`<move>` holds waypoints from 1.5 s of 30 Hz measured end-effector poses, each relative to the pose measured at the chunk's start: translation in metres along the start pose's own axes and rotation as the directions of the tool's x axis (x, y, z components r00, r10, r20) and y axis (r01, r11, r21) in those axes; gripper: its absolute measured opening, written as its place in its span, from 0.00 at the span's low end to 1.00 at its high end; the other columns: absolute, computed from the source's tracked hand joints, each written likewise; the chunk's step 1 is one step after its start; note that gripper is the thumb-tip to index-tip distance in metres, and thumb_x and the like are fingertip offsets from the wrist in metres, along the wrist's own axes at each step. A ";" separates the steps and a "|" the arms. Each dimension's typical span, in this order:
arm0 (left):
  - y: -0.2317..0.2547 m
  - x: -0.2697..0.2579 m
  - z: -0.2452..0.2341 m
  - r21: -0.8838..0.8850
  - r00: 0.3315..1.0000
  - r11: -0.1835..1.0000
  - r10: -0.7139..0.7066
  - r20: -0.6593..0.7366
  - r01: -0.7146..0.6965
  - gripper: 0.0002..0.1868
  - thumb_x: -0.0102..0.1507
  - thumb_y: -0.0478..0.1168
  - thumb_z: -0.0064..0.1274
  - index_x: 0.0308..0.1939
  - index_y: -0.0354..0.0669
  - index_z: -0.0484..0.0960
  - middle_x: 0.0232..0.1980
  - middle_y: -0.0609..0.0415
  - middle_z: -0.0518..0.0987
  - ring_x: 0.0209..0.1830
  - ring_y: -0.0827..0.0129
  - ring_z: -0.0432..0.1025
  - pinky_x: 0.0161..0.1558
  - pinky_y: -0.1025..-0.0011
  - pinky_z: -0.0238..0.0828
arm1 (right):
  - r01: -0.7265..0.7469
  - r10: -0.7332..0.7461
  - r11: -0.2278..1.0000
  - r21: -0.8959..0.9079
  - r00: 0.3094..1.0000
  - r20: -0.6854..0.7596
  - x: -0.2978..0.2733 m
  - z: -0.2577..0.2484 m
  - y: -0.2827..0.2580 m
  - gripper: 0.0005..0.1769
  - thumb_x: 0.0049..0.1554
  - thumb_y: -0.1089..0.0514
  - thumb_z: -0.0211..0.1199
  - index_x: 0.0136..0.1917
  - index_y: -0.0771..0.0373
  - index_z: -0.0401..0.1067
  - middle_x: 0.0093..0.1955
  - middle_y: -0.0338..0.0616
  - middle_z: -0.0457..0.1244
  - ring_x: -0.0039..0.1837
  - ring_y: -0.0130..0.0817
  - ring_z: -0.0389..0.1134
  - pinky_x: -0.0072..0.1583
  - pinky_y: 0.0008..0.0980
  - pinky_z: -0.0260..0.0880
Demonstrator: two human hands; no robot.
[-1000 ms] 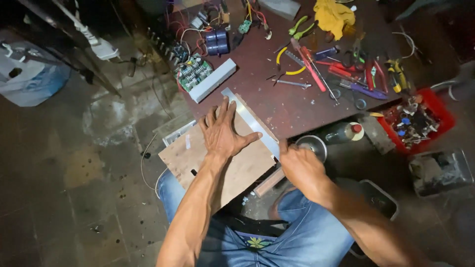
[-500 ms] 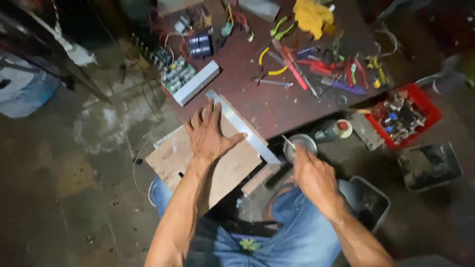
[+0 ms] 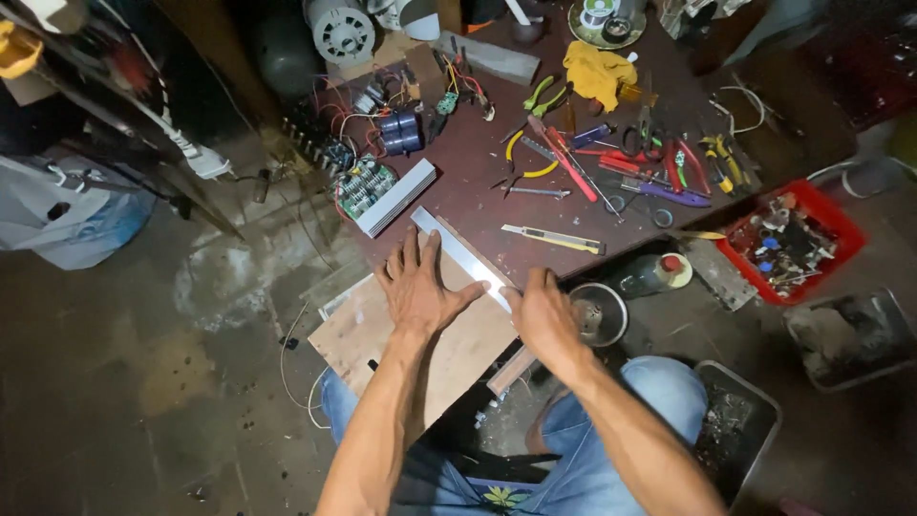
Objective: Cutting a wooden panel to size using a utility knife and a metal ruler on a repair bench.
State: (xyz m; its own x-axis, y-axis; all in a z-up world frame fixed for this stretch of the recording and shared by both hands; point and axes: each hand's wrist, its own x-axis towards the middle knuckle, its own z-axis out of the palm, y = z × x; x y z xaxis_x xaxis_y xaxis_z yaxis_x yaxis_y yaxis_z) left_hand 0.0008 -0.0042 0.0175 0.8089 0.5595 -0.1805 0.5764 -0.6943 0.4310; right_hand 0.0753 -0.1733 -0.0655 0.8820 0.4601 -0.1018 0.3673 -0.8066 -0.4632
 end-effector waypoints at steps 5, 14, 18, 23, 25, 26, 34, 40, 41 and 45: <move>-0.003 -0.001 0.003 -0.078 0.996 0.997 0.008 -0.084 -0.014 0.63 0.43 0.75 0.64 0.74 0.50 0.58 0.73 0.46 0.58 0.72 0.52 0.52 0.69 0.43 0.43 | -0.065 0.049 0.961 0.268 0.997 0.064 -0.004 0.010 0.016 0.16 0.63 0.48 0.54 0.58 0.59 0.70 0.53 0.56 0.63 0.56 0.69 0.66 0.52 0.62 0.69; -0.004 0.017 -0.003 -0.243 0.991 0.967 -0.102 -0.088 0.078 0.58 0.39 0.58 0.79 0.63 0.36 0.63 0.59 0.41 0.61 0.63 0.43 0.62 0.62 0.49 0.51 | -0.047 0.101 0.980 0.194 0.955 -0.278 0.066 -0.033 0.062 0.13 0.62 0.48 0.58 0.50 0.59 0.75 0.45 0.57 0.65 0.53 0.64 0.68 0.54 0.57 0.69; -0.004 0.014 -0.017 -0.272 0.987 0.949 -0.161 0.026 0.162 0.55 0.43 0.65 0.74 0.62 0.32 0.71 0.57 0.34 0.72 0.62 0.35 0.68 0.59 0.47 0.60 | 0.010 0.031 0.987 0.160 0.967 -0.251 0.105 -0.025 0.049 0.14 0.62 0.48 0.58 0.52 0.58 0.75 0.47 0.53 0.64 0.54 0.62 0.69 0.54 0.57 0.69; 0.017 -0.021 -0.042 -0.307 0.961 0.915 -0.275 0.004 0.263 0.38 0.41 0.65 0.70 0.44 0.41 0.86 0.42 0.42 0.84 0.51 0.44 0.77 0.49 0.53 0.71 | 0.165 -0.155 0.986 0.002 0.931 -0.329 0.111 -0.028 0.043 0.12 0.58 0.48 0.63 0.49 0.56 0.78 0.49 0.46 0.63 0.61 0.53 0.62 0.57 0.53 0.67; 0.010 -0.023 -0.036 -0.359 0.948 0.887 -0.317 -0.017 0.290 0.36 0.40 0.65 0.70 0.42 0.46 0.86 0.39 0.46 0.84 0.48 0.49 0.79 0.46 0.57 0.72 | 0.225 -0.200 0.974 0.031 0.914 -0.352 0.106 -0.024 0.052 0.11 0.59 0.50 0.64 0.50 0.56 0.78 0.47 0.47 0.63 0.59 0.53 0.62 0.58 0.49 0.66; 0.005 -0.026 -0.032 -0.411 0.932 0.855 -0.361 -0.037 0.315 0.34 0.39 0.66 0.71 0.40 0.50 0.86 0.36 0.50 0.85 0.45 0.54 0.80 0.43 0.60 0.73 | 0.288 -0.246 0.956 0.059 0.894 -0.376 0.101 -0.022 0.056 0.10 0.59 0.51 0.65 0.50 0.57 0.78 0.45 0.48 0.63 0.57 0.52 0.63 0.59 0.46 0.65; 0.012 -0.041 -0.029 -0.505 0.925 0.816 -0.370 -0.086 0.280 0.33 0.41 0.65 0.71 0.33 0.43 0.83 0.30 0.43 0.82 0.39 0.49 0.79 0.39 0.58 0.72 | 0.307 -0.339 0.940 -0.149 0.895 -0.292 0.086 -0.012 0.046 0.16 0.56 0.48 0.65 0.56 0.54 0.76 0.46 0.44 0.60 0.57 0.46 0.59 0.56 0.49 0.60; 0.000 -0.050 -0.029 -0.499 0.924 0.816 -0.374 -0.074 0.290 0.34 0.40 0.66 0.72 0.33 0.41 0.82 0.31 0.42 0.82 0.39 0.48 0.79 0.41 0.58 0.72 | 0.288 -0.383 0.914 -0.286 0.845 -0.374 0.105 0.007 0.047 0.13 0.55 0.49 0.62 0.51 0.57 0.77 0.40 0.47 0.63 0.52 0.48 0.63 0.55 0.49 0.61; -0.002 -0.053 -0.032 -0.513 0.921 0.802 -0.386 -0.051 0.307 0.34 0.40 0.65 0.73 0.32 0.42 0.82 0.31 0.43 0.82 0.38 0.50 0.79 0.40 0.61 0.72 | 0.278 -0.400 0.901 -0.334 0.831 -0.386 0.111 0.014 0.052 0.10 0.54 0.53 0.62 0.46 0.59 0.77 0.38 0.49 0.63 0.49 0.48 0.65 0.54 0.48 0.62; -0.005 -0.064 -0.038 -0.558 0.913 0.764 -0.408 -0.028 0.324 0.31 0.40 0.62 0.74 0.32 0.42 0.83 0.28 0.46 0.81 0.35 0.55 0.79 0.36 0.63 0.72 | 0.241 -0.249 0.968 -0.064 0.912 -0.327 0.120 0.002 0.058 0.14 0.59 0.57 0.54 0.54 0.63 0.75 0.41 0.57 0.67 0.48 0.59 0.70 0.53 0.54 0.68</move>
State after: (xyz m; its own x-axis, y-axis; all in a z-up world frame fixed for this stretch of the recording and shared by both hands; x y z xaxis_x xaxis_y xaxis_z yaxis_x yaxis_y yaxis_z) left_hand -0.0583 -0.0189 0.0608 0.4997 0.8067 -0.3155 0.6379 -0.0962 0.7641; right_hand 0.2019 -0.1642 -0.1059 0.8091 0.4988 0.3106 0.5876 -0.6937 -0.4165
